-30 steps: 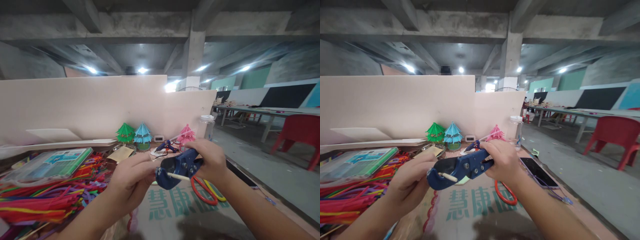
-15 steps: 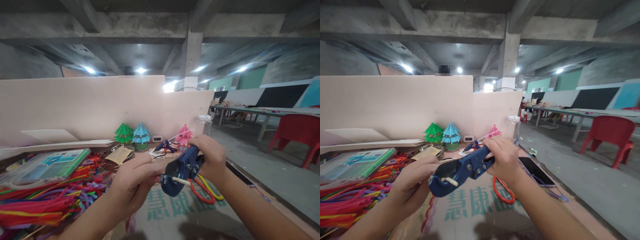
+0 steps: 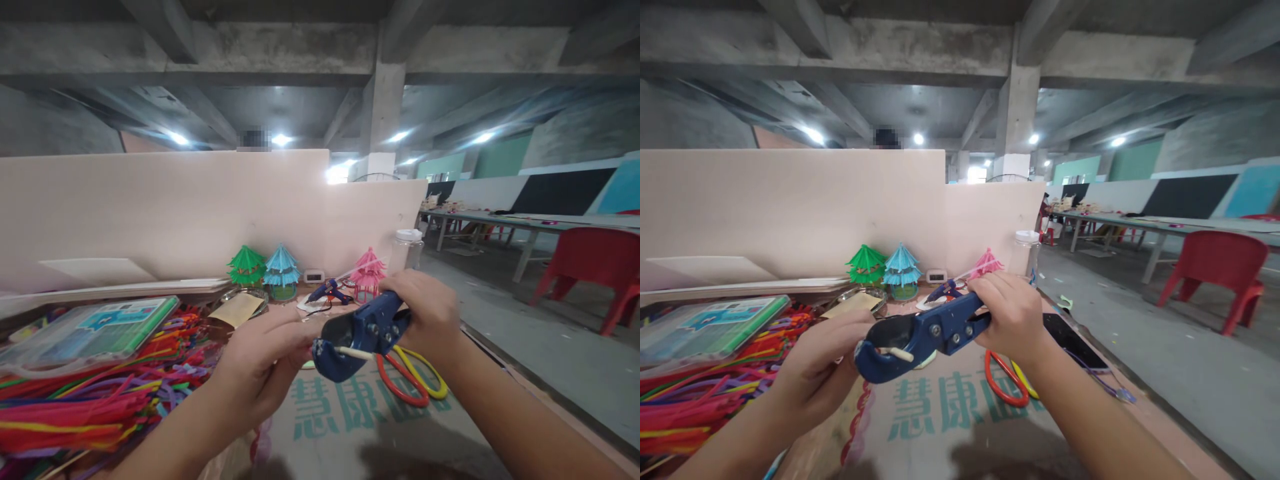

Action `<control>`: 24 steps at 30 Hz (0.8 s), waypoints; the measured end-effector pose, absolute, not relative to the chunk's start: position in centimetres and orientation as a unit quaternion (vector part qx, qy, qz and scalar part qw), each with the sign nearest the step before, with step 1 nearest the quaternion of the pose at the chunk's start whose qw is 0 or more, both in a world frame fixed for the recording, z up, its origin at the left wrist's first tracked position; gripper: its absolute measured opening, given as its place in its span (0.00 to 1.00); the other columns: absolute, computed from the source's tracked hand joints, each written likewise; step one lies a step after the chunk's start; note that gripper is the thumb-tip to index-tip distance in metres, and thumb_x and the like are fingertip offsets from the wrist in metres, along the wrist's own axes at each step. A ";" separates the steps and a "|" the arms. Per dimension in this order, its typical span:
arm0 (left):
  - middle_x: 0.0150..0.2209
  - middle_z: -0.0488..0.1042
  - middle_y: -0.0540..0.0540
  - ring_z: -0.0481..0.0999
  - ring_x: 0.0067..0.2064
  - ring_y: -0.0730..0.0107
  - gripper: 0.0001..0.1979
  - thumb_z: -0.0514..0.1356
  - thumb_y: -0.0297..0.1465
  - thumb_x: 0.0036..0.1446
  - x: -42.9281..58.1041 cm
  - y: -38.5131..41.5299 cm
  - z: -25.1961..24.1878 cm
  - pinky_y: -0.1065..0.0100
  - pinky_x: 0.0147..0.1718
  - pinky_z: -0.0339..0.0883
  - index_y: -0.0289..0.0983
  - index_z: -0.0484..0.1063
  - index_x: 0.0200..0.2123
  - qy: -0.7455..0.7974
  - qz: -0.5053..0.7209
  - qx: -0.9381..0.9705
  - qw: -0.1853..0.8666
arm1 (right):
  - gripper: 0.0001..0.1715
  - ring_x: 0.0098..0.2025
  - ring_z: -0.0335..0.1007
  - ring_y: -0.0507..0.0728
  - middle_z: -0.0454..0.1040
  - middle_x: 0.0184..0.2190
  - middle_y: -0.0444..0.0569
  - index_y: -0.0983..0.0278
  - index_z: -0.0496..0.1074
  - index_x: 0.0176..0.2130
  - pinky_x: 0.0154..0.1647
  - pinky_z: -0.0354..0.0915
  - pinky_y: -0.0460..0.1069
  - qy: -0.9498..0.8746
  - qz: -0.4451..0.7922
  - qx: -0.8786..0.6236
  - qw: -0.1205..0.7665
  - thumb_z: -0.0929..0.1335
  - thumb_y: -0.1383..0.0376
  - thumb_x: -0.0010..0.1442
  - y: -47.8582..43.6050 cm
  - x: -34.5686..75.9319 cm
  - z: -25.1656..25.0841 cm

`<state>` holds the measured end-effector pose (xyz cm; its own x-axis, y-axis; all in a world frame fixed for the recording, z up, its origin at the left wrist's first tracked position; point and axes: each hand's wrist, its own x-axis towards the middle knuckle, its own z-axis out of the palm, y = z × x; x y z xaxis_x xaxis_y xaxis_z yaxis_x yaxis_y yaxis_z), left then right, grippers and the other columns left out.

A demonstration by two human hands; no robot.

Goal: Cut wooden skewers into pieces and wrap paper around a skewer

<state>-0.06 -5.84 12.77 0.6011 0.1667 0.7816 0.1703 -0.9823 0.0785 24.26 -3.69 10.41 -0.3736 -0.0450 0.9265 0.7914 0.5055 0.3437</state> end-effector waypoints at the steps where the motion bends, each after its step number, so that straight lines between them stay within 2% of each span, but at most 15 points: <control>1: 0.23 0.68 0.49 0.66 0.25 0.72 0.14 0.47 0.29 0.66 -0.1 -5.8 12.8 0.73 0.24 0.60 0.38 0.72 0.36 -0.096 -0.437 -0.894 0.001 | 0.07 0.25 0.69 0.56 0.73 0.23 0.48 0.62 0.65 0.34 0.28 0.64 0.49 -0.713 -0.422 -0.264 0.493 0.65 0.71 0.52 -3.7 24.3 10.4; 5: 0.28 0.74 0.46 0.71 0.31 0.71 0.13 0.48 0.28 0.66 0.0 -5.7 12.7 0.72 0.31 0.65 0.36 0.71 0.35 -0.115 -0.430 -0.895 -0.014 | 0.04 0.24 0.70 0.55 0.73 0.21 0.48 0.62 0.65 0.31 0.26 0.64 0.48 -0.721 -0.395 -0.286 0.493 0.64 0.71 0.52 -3.4 24.2 10.1; 9: 0.25 0.72 0.48 0.69 0.27 0.72 0.12 0.49 0.28 0.64 0.0 -5.7 12.4 0.73 0.28 0.62 0.35 0.70 0.31 -0.160 -0.421 -0.893 -0.004 | 0.05 0.23 0.71 0.54 0.73 0.20 0.47 0.62 0.66 0.29 0.25 0.63 0.47 -0.730 -0.366 -0.284 0.502 0.62 0.71 0.51 -2.7 24.0 9.6; 13: 0.26 0.72 0.49 0.68 0.28 0.73 0.11 0.49 0.26 0.63 0.2 -5.4 12.2 0.74 0.29 0.62 0.35 0.70 0.33 -0.184 -0.418 -0.889 -0.023 | 0.06 0.20 0.67 0.53 0.71 0.18 0.45 0.62 0.66 0.26 0.24 0.60 0.46 -0.737 -0.349 -0.295 0.498 0.61 0.71 0.52 -2.1 24.1 9.2; 19: 0.24 0.70 0.48 0.66 0.26 0.72 0.14 0.49 0.29 0.63 0.3 -4.7 12.0 0.73 0.25 0.59 0.34 0.69 0.27 -0.224 -0.423 -0.877 -0.041 | 0.08 0.20 0.65 0.52 0.70 0.17 0.44 0.62 0.65 0.24 0.25 0.59 0.46 -0.739 -0.359 -0.313 0.476 0.61 0.71 0.51 -1.5 24.4 8.7; 21: 0.25 0.71 0.48 0.67 0.27 0.72 0.13 0.50 0.30 0.63 0.4 -4.6 11.8 0.74 0.26 0.60 0.34 0.71 0.30 -0.231 -0.430 -0.870 -0.064 | 0.08 0.20 0.64 0.53 0.69 0.17 0.44 0.62 0.64 0.23 0.25 0.58 0.46 -0.737 -0.367 -0.319 0.470 0.61 0.71 0.51 -1.3 24.4 8.7; 23: 0.28 0.72 0.48 0.68 0.28 0.72 0.11 0.53 0.33 0.62 0.4 -4.4 11.5 0.74 0.27 0.61 0.35 0.72 0.41 -0.242 -0.436 -0.860 -0.111 | 0.07 0.20 0.64 0.53 0.70 0.17 0.45 0.62 0.64 0.23 0.25 0.57 0.46 -0.734 -0.378 -0.325 0.460 0.62 0.70 0.52 -1.3 24.2 8.7; 24: 0.29 0.72 0.49 0.68 0.28 0.72 0.14 0.55 0.35 0.61 0.5 -4.3 11.4 0.74 0.27 0.62 0.35 0.70 0.47 -0.249 -0.436 -0.854 -0.135 | 0.07 0.21 0.64 0.53 0.70 0.18 0.46 0.62 0.65 0.23 0.25 0.56 0.47 -0.733 -0.383 -0.333 0.454 0.62 0.70 0.52 -1.4 24.1 8.7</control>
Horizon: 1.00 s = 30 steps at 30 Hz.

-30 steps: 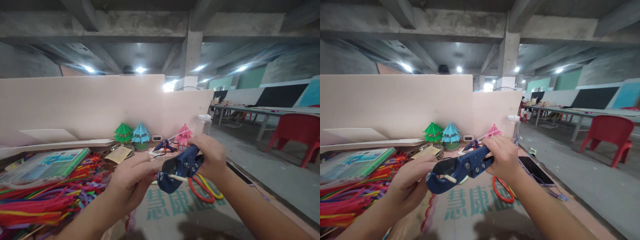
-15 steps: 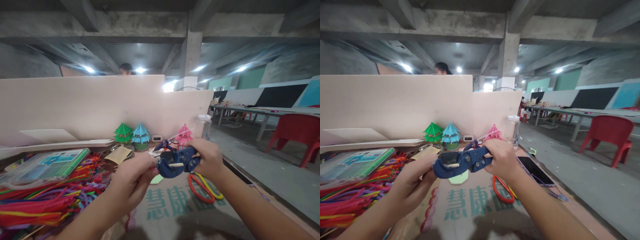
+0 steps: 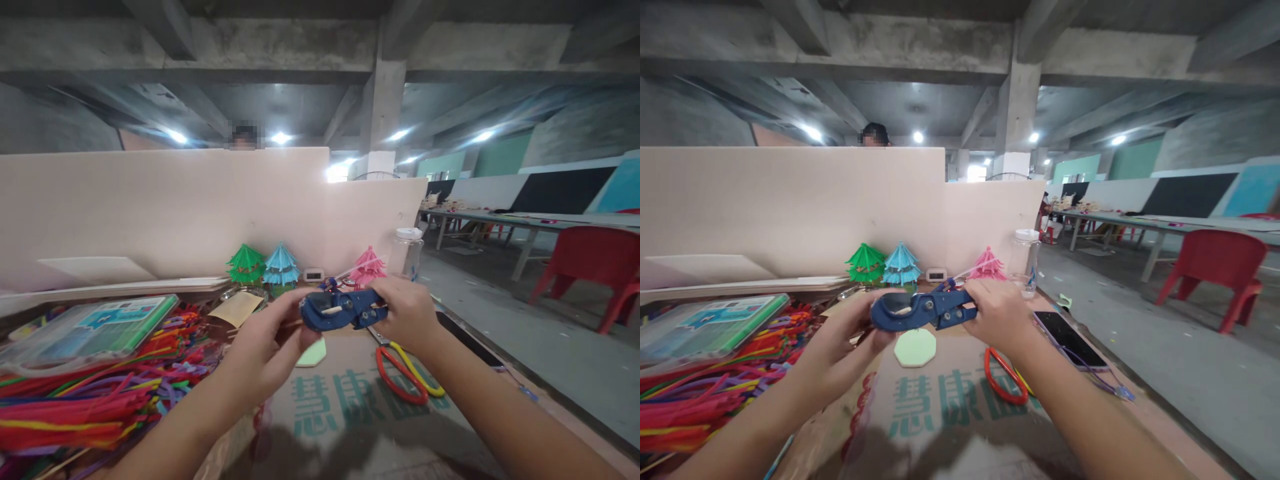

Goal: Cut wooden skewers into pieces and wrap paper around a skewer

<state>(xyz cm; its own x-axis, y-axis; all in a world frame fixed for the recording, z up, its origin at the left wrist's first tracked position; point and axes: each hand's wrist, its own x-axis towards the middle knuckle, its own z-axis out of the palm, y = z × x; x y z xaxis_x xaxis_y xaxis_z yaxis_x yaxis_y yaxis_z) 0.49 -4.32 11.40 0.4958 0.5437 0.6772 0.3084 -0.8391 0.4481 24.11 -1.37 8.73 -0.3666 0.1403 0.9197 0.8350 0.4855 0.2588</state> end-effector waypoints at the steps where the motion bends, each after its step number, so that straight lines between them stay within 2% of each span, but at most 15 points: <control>1: 0.30 0.72 0.49 0.67 0.28 0.72 0.19 0.58 0.38 0.59 0.5 -4.2 11.3 0.74 0.26 0.62 0.36 0.68 0.51 0.258 0.435 0.849 0.154 | 0.07 0.22 0.65 0.54 0.70 0.19 0.47 0.63 0.65 0.24 0.26 0.56 0.47 -0.730 -0.385 -0.344 0.447 0.62 0.70 0.52 -1.4 24.0 8.8; 3: 0.29 0.71 0.49 0.66 0.27 0.72 0.21 0.59 0.42 0.57 0.6 -4.1 11.1 0.73 0.25 0.61 0.36 0.69 0.50 0.269 0.433 0.843 0.169 | 0.06 0.23 0.65 0.55 0.71 0.21 0.48 0.63 0.66 0.24 0.26 0.54 0.48 -0.723 -0.384 -0.373 0.437 0.62 0.70 0.51 -1.6 23.7 8.8; 5: 0.27 0.70 0.49 0.66 0.27 0.72 0.15 0.57 0.42 0.59 0.6 -4.1 11.1 0.73 0.25 0.60 0.35 0.72 0.39 0.263 0.436 0.848 0.150 | 0.06 0.23 0.65 0.55 0.71 0.21 0.48 0.63 0.66 0.24 0.26 0.54 0.48 -0.717 -0.377 -0.389 0.439 0.62 0.70 0.51 -1.7 23.6 8.7; 7: 0.26 0.70 0.49 0.65 0.27 0.72 0.14 0.54 0.39 0.61 0.5 -4.2 11.2 0.74 0.25 0.59 0.35 0.71 0.32 0.251 0.431 0.859 0.117 | 0.06 0.23 0.65 0.55 0.71 0.20 0.47 0.63 0.66 0.24 0.27 0.55 0.48 -0.720 -0.374 -0.374 0.449 0.62 0.69 0.51 -1.6 23.7 8.6; 12: 0.27 0.71 0.48 0.67 0.28 0.71 0.12 0.49 0.32 0.63 0.6 -4.5 11.3 0.73 0.29 0.60 0.34 0.70 0.35 0.262 0.389 0.881 0.059 | 0.06 0.23 0.68 0.55 0.73 0.20 0.47 0.63 0.67 0.25 0.27 0.57 0.47 -0.731 -0.360 -0.359 0.455 0.62 0.68 0.51 -0.9 24.4 7.9; 21: 0.26 0.71 0.49 0.66 0.28 0.71 0.12 0.48 0.28 0.62 0.9 -3.8 10.9 0.74 0.27 0.59 0.35 0.71 0.35 0.277 0.399 0.873 0.052 | 0.06 0.21 0.67 0.54 0.72 0.17 0.46 0.63 0.69 0.24 0.24 0.55 0.46 -0.737 -0.346 -0.385 0.435 0.63 0.68 0.51 0.0 24.4 7.2; 30: 0.25 0.68 0.50 0.65 0.28 0.72 0.12 0.48 0.29 0.63 0.9 -3.6 10.8 0.74 0.27 0.57 0.36 0.65 0.28 0.289 0.394 0.871 0.060 | 0.08 0.20 0.66 0.54 0.70 0.15 0.46 0.63 0.69 0.22 0.23 0.53 0.46 -0.731 -0.366 -0.380 0.433 0.63 0.69 0.50 0.2 24.5 7.1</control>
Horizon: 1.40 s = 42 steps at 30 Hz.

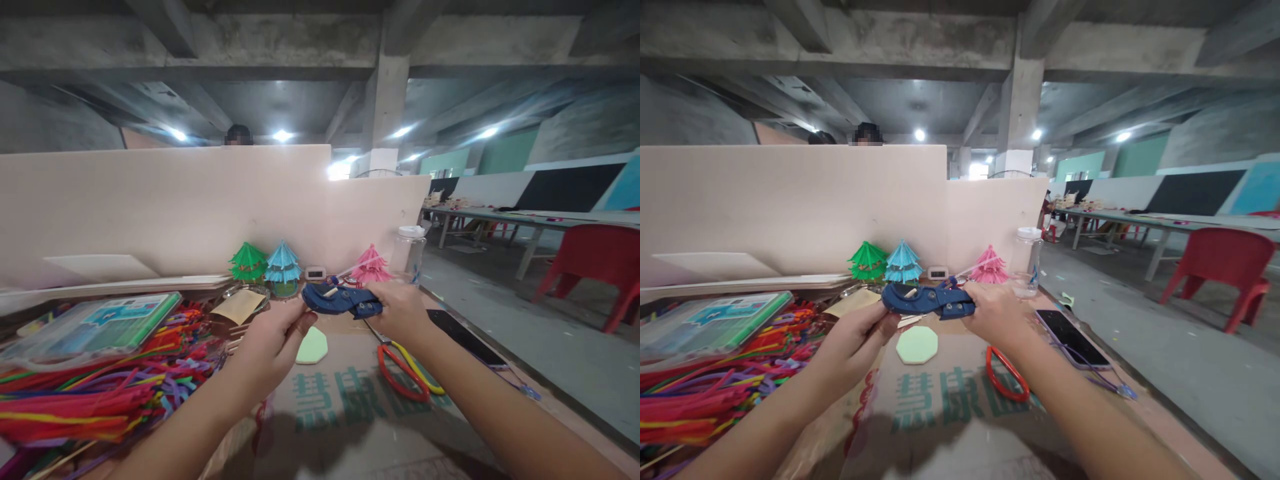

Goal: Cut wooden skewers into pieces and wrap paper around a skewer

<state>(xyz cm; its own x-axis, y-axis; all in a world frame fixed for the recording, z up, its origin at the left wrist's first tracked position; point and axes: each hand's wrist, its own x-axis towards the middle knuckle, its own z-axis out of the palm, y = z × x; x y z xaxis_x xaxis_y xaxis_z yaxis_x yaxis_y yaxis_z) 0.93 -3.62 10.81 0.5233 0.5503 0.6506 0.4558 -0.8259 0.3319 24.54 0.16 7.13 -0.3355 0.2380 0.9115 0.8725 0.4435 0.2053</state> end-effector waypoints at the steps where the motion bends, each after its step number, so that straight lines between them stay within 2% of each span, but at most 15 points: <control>1: 0.25 0.68 0.51 0.65 0.28 0.72 0.12 0.48 0.29 0.63 0.9 -3.6 10.8 0.74 0.27 0.57 0.37 0.65 0.28 0.290 0.392 0.871 0.060 | 0.08 0.20 0.66 0.54 0.71 0.15 0.46 0.63 0.69 0.22 0.23 0.53 0.46 -0.729 -0.368 -0.380 0.435 0.63 0.69 0.50 0.2 24.5 7.1; 8: 0.23 0.66 0.52 0.64 0.25 0.72 0.12 0.47 0.29 0.62 0.9 -3.4 10.7 0.74 0.25 0.55 0.37 0.64 0.28 0.296 0.393 0.870 0.041 | 0.06 0.21 0.67 0.55 0.72 0.17 0.46 0.63 0.70 0.23 0.24 0.55 0.46 -0.729 -0.365 -0.389 0.430 0.64 0.69 0.49 0.4 24.4 6.9; 13: 0.23 0.68 0.51 0.67 0.26 0.71 0.11 0.48 0.27 0.62 0.9 -3.6 10.4 0.74 0.25 0.57 0.37 0.66 0.28 0.293 0.399 0.869 0.006 | 0.05 0.21 0.67 0.55 0.72 0.18 0.46 0.62 0.69 0.25 0.24 0.56 0.47 -0.730 -0.359 -0.378 0.442 0.64 0.70 0.49 0.3 24.4 7.2; 19: 0.26 0.74 0.48 0.72 0.29 0.72 0.11 0.48 0.23 0.62 0.5 -4.2 11.2 0.75 0.28 0.63 0.36 0.69 0.32 0.193 0.416 0.888 -0.008 | 0.14 0.33 0.72 0.59 0.76 0.31 0.52 0.64 0.69 0.38 0.33 0.65 0.50 -0.751 -0.296 -0.345 0.479 0.64 0.69 0.48 -1.2 23.5 8.4; 22: 0.31 0.79 0.46 0.76 0.30 0.72 0.13 0.47 0.22 0.62 0.2 -4.2 11.6 0.75 0.30 0.66 0.37 0.71 0.36 0.155 0.399 0.904 -0.008 | 0.17 0.36 0.72 0.62 0.75 0.34 0.55 0.65 0.69 0.42 0.36 0.66 0.54 -0.740 -0.319 -0.340 0.486 0.65 0.67 0.50 -1.9 23.6 8.9; 25: 0.36 0.80 0.43 0.79 0.38 0.69 0.15 0.47 0.23 0.62 0.1 -4.3 11.7 0.73 0.36 0.70 0.37 0.72 0.42 0.125 0.388 0.913 -0.014 | 0.19 0.38 0.71 0.63 0.74 0.35 0.55 0.64 0.67 0.46 0.38 0.66 0.55 -0.716 -0.376 -0.312 0.498 0.64 0.66 0.52 -2.6 23.9 9.5; 30: 0.48 0.78 0.41 0.76 0.50 0.66 0.20 0.47 0.24 0.64 0.4 -4.8 12.0 0.68 0.47 0.71 0.38 0.66 0.55 0.091 0.365 0.926 0.011 | 0.04 0.32 0.69 0.59 0.74 0.28 0.51 0.61 0.66 0.35 0.33 0.63 0.51 -0.712 -0.440 -0.272 0.475 0.64 0.68 0.56 -3.8 24.0 10.3; 33: 0.49 0.78 0.42 0.76 0.50 0.67 0.20 0.48 0.23 0.63 0.5 -5.1 12.0 0.68 0.48 0.70 0.39 0.65 0.57 0.093 0.373 0.923 -0.001 | 0.04 0.26 0.65 0.56 0.71 0.23 0.49 0.62 0.66 0.31 0.28 0.59 0.49 -0.709 -0.448 -0.272 0.472 0.64 0.69 0.58 -4.1 23.9 10.3; 37: 0.47 0.78 0.42 0.77 0.48 0.66 0.19 0.48 0.22 0.62 0.6 -5.4 11.3 0.68 0.46 0.70 0.39 0.67 0.54 0.112 0.377 0.919 0.010 | 0.05 0.25 0.64 0.55 0.70 0.21 0.48 0.62 0.66 0.29 0.27 0.57 0.49 -0.728 -0.429 -0.258 0.469 0.63 0.70 0.56 -3.9 24.2 10.2; 40: 0.35 0.78 0.44 0.77 0.37 0.68 0.13 0.48 0.24 0.62 1.0 -5.4 10.5 0.70 0.36 0.69 0.37 0.70 0.42 0.169 0.383 0.908 0.015 | 0.08 0.23 0.62 0.54 0.68 0.19 0.47 0.62 0.65 0.26 0.25 0.56 0.48 -0.742 -0.404 -0.269 0.461 0.62 0.69 0.56 -3.1 24.4 9.8; 42: 0.28 0.74 0.48 0.73 0.30 0.70 0.11 0.48 0.25 0.63 1.2 -5.1 10.1 0.72 0.29 0.65 0.37 0.69 0.34 0.216 0.385 0.897 0.015 | 0.08 0.22 0.61 0.54 0.68 0.18 0.47 0.62 0.64 0.25 0.25 0.56 0.48 -0.748 -0.391 -0.280 0.459 0.61 0.68 0.55 -2.2 24.4 9.2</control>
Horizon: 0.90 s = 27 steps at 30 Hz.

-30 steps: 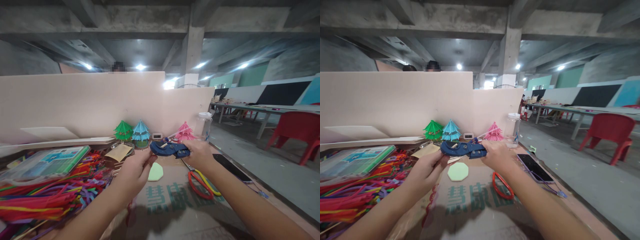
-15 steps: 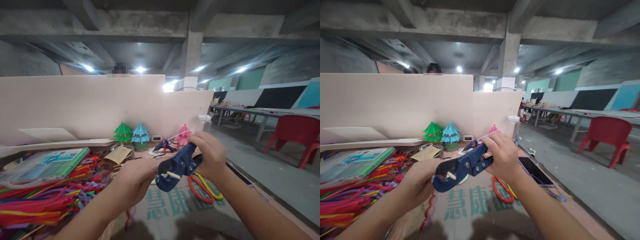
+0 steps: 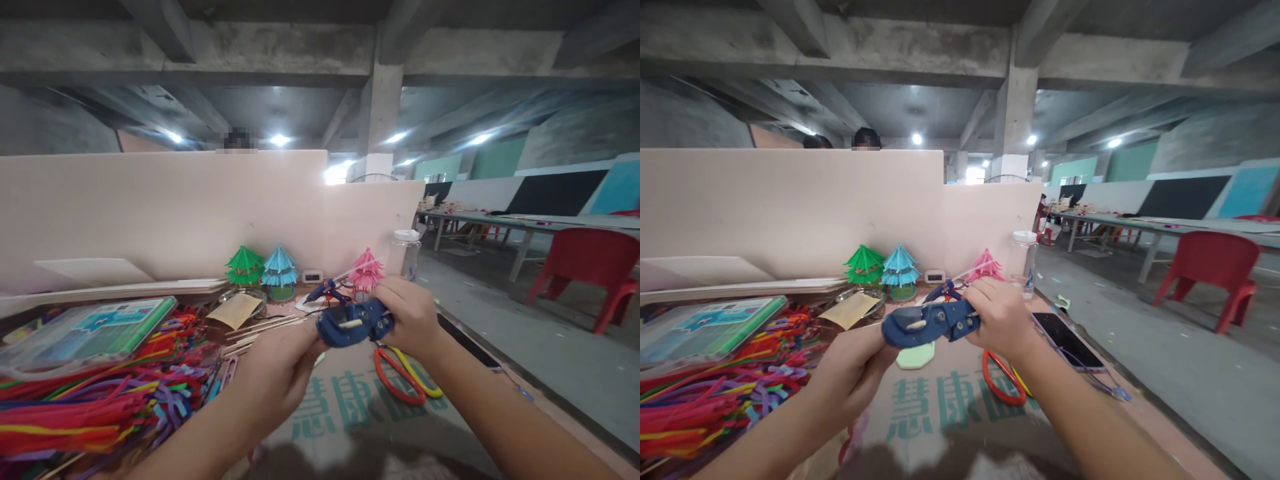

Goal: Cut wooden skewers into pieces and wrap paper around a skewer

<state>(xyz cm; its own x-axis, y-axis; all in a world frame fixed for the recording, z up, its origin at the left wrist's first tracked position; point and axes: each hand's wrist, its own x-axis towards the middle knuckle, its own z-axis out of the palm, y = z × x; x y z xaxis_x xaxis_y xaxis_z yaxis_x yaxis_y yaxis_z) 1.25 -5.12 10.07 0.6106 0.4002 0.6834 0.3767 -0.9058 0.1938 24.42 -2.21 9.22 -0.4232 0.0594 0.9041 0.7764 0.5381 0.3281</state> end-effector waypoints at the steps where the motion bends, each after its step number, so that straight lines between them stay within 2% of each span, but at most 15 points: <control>1: 0.26 0.72 0.49 0.71 0.29 0.70 0.11 0.48 0.26 0.63 1.4 -4.9 9.9 0.73 0.27 0.63 0.37 0.68 0.31 0.235 0.386 0.892 0.018 | 0.08 0.23 0.62 0.55 0.68 0.19 0.47 0.62 0.65 0.24 0.26 0.56 0.48 -0.748 -0.387 -0.285 0.457 0.61 0.68 0.55 -1.7 24.4 8.9; 7: 0.25 0.68 0.50 0.66 0.27 0.71 0.13 0.48 0.32 0.63 1.8 -2.7 8.8 0.71 0.26 0.56 0.37 0.66 0.28 0.329 0.374 0.862 0.097 | 0.08 0.24 0.66 0.56 0.72 0.20 0.49 0.63 0.67 0.24 0.25 0.56 0.48 -0.757 -0.344 -0.353 0.428 0.63 0.69 0.52 0.5 24.5 6.5; 13: 0.27 0.71 0.47 0.67 0.30 0.67 0.14 0.48 0.36 0.61 2.0 -0.5 7.9 0.69 0.30 0.59 0.37 0.69 0.30 0.362 0.386 0.832 0.163 | 0.08 0.29 0.71 0.57 0.77 0.26 0.52 0.63 0.74 0.29 0.28 0.60 0.46 -0.778 -0.187 -0.464 0.381 0.65 0.64 0.54 1.1 23.2 5.3; 16: 0.32 0.73 0.46 0.69 0.35 0.65 0.15 0.47 0.37 0.61 1.6 0.2 8.1 0.68 0.35 0.62 0.37 0.71 0.35 0.360 0.401 0.820 0.193 | 0.14 0.29 0.71 0.58 0.77 0.27 0.50 0.62 0.74 0.30 0.27 0.60 0.47 -0.758 -0.045 -0.506 0.408 0.65 0.56 0.56 1.3 22.6 5.6; 21: 0.22 0.64 0.52 0.62 0.25 0.72 0.21 0.44 0.42 0.63 1.1 0.5 8.1 0.72 0.25 0.57 0.35 0.70 0.39 0.334 0.389 0.813 0.276 | 0.27 0.22 0.66 0.55 0.70 0.18 0.48 0.63 0.67 0.20 0.23 0.61 0.48 -0.667 0.208 -0.514 0.498 0.64 0.45 0.55 -0.5 23.5 4.9; 25: 0.25 0.63 0.52 0.61 0.26 0.74 0.19 0.48 0.44 0.62 1.3 0.1 8.1 0.74 0.25 0.56 0.35 0.68 0.40 0.282 0.383 0.796 0.374 | 0.30 0.25 0.68 0.56 0.71 0.21 0.49 0.64 0.68 0.24 0.29 0.65 0.51 -0.624 0.290 -0.488 0.537 0.67 0.40 0.50 -2.5 24.9 2.6; 27: 0.25 0.63 0.52 0.60 0.26 0.75 0.18 0.53 0.45 0.59 1.0 0.3 8.6 0.74 0.23 0.54 0.35 0.69 0.37 0.298 0.394 0.786 0.371 | 0.31 0.26 0.68 0.57 0.71 0.21 0.49 0.64 0.69 0.25 0.32 0.66 0.52 -0.608 0.293 -0.499 0.544 0.68 0.39 0.48 -3.1 25.4 1.6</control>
<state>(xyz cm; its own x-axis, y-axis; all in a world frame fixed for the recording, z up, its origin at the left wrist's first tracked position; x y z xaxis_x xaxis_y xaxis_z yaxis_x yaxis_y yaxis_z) 1.03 0.30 8.60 0.5123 0.7609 0.3982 0.1764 -0.5470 0.8184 25.42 -3.07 1.60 0.0900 0.9249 0.3695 0.2879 0.3310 -0.8986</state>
